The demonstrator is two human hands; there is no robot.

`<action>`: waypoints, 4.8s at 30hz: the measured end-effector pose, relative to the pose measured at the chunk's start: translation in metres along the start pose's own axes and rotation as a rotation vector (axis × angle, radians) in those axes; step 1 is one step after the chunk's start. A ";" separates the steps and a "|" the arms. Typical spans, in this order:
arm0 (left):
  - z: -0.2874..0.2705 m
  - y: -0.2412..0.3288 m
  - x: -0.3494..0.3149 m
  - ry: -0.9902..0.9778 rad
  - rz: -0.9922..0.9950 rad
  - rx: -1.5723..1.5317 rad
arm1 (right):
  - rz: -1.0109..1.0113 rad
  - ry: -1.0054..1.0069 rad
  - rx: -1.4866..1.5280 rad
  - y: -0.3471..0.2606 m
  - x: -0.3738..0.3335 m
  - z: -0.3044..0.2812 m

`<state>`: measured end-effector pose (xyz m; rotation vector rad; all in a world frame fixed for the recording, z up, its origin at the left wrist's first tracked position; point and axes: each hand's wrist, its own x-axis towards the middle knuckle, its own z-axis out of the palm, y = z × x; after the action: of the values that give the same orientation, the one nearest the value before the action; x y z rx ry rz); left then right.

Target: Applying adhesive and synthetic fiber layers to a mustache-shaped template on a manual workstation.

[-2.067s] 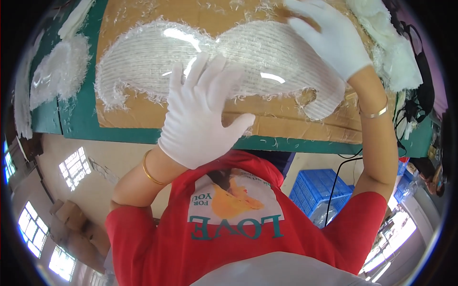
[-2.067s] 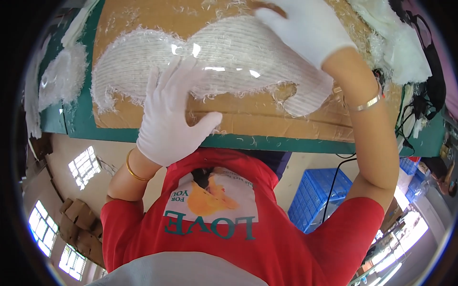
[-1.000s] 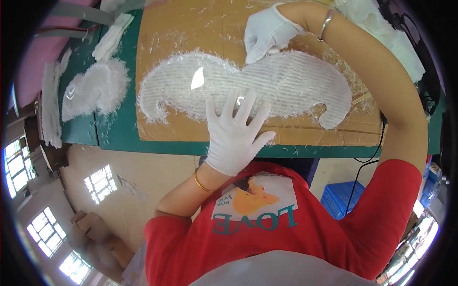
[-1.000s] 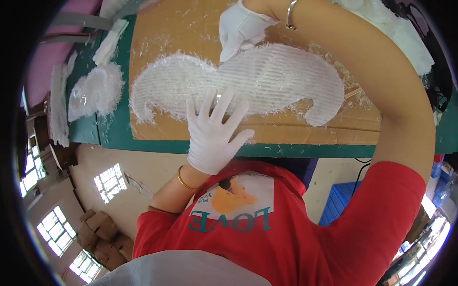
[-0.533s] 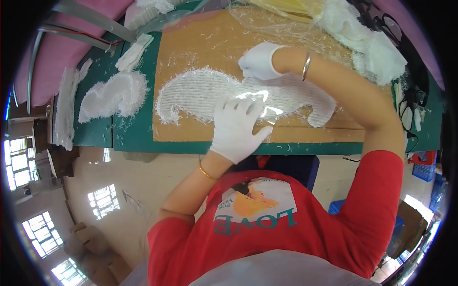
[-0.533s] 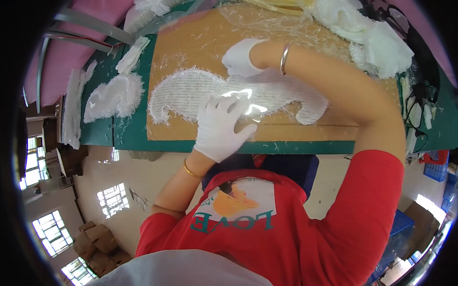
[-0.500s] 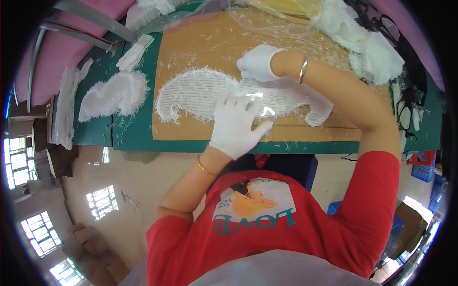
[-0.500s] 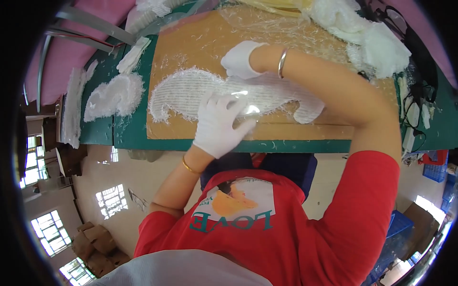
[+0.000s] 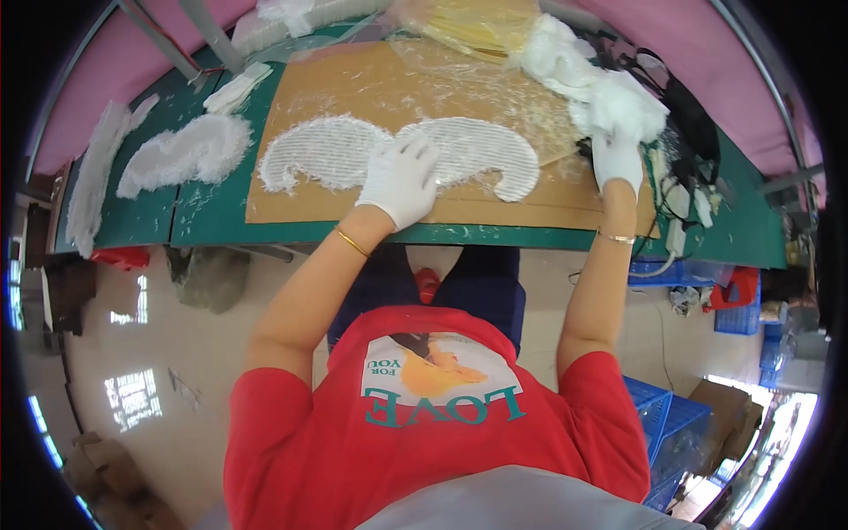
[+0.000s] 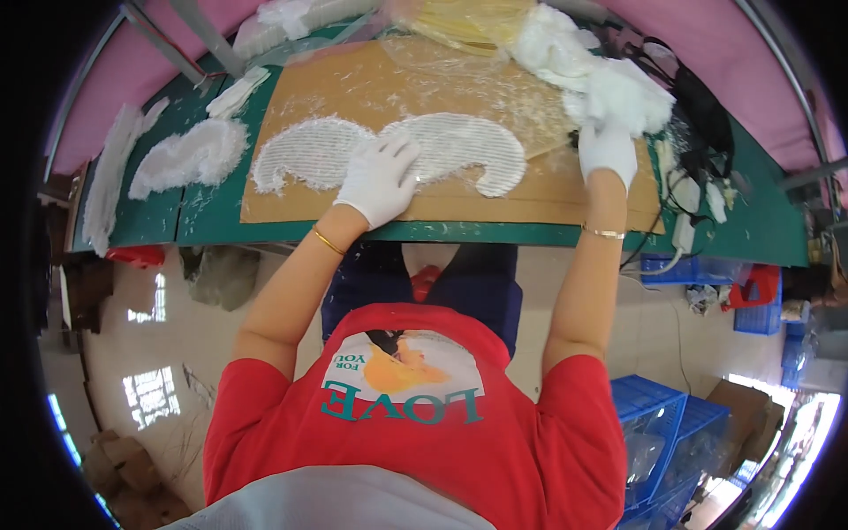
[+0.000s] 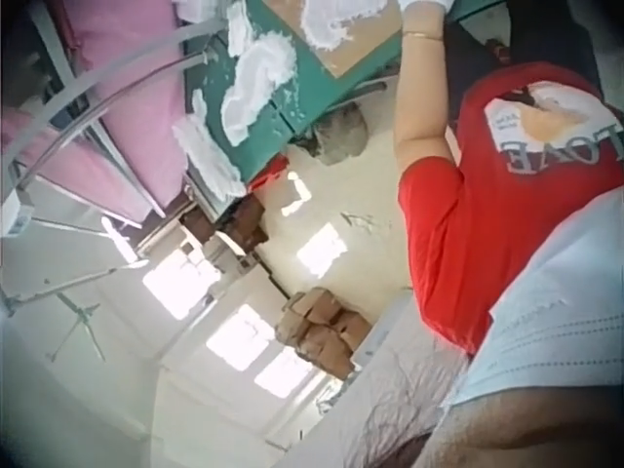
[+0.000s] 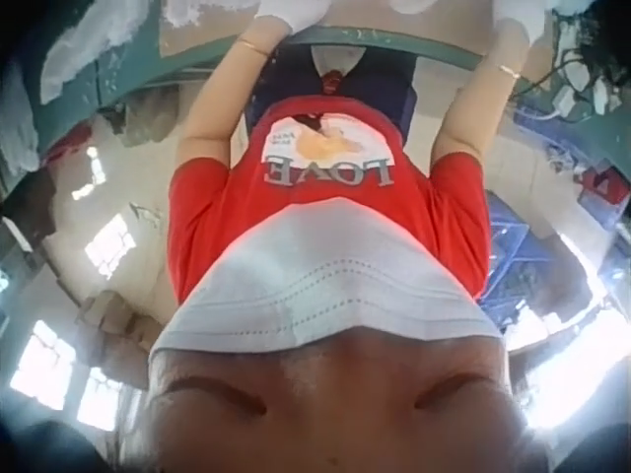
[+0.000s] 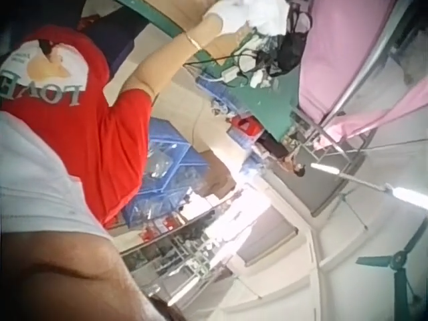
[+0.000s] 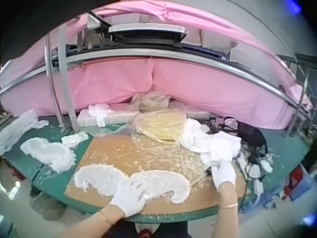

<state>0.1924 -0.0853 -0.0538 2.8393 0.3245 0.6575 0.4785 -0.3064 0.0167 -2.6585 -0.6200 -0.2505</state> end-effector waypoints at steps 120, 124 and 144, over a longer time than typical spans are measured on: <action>-0.043 -0.041 -0.063 -0.220 -0.215 -0.121 | -0.072 -0.795 0.859 -0.188 -0.113 0.067; -0.043 -0.040 -0.063 -0.218 -0.211 -0.120 | -0.098 -0.792 0.693 -0.188 -0.110 0.065; -0.043 -0.038 -0.060 -0.211 -0.218 -0.112 | 0.126 -0.727 1.084 -0.194 -0.111 0.070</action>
<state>0.1139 -0.0577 -0.0501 2.6839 0.5320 0.3190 0.2978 -0.1607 -0.0096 -1.6369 -0.5461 0.8777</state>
